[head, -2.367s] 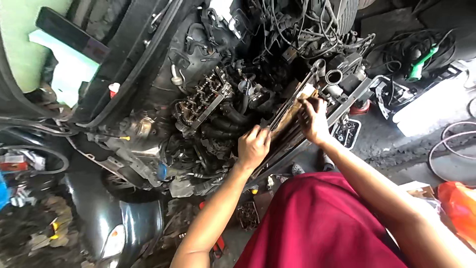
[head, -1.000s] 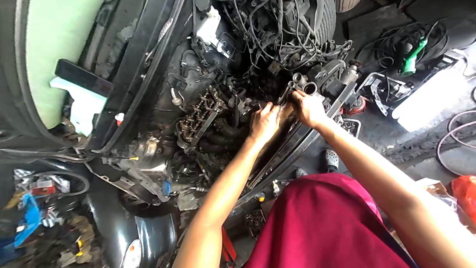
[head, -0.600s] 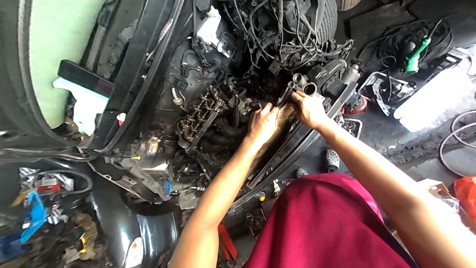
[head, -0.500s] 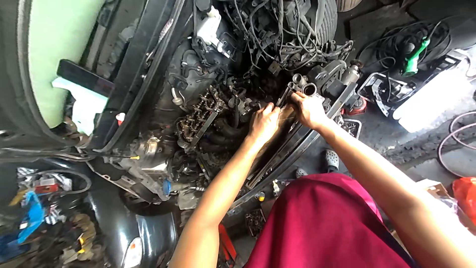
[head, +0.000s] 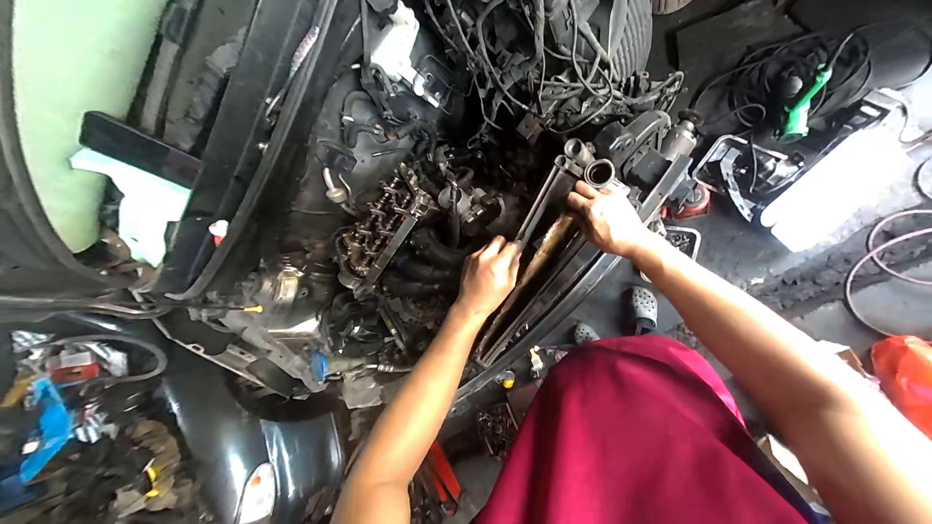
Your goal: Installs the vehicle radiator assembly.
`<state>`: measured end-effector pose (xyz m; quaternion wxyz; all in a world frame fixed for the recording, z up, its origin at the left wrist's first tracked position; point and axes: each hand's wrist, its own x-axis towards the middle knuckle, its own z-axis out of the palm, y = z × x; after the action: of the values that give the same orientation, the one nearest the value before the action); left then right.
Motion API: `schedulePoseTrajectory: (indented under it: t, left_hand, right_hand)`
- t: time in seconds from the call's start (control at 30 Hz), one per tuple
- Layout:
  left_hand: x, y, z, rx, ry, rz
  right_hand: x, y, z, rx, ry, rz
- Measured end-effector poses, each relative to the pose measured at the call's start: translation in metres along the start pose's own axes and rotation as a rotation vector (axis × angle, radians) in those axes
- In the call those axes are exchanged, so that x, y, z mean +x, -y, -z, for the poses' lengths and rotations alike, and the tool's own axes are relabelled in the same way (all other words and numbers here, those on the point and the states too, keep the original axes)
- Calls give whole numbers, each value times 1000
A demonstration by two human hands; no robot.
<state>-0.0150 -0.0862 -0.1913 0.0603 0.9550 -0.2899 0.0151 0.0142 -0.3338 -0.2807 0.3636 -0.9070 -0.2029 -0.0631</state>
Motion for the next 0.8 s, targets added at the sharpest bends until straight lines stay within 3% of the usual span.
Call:
schedulePoseTrajectory:
  t: [0.1, 0.27, 0.5, 0.63, 0.8]
  left_hand:
    - [-29, 7, 17, -101, -122, 124]
    - [-101, 26, 29, -233, -338, 486]
    - [-195, 9, 17, -323, -355, 947]
    - [-226, -2, -6, -402, -322, 1022]
    - [-241, -1, -21, -479, -317, 1053]
  right_hand:
    - [-1, -3, -1, 37, -18, 46]
    - [-4, -5, 2, 65, 13, 98]
    - [2, -2, 12, 98, 94, 135]
    - [7, 11, 21, 10, 235, 220]
    - [11, 29, 24, -217, 395, 149]
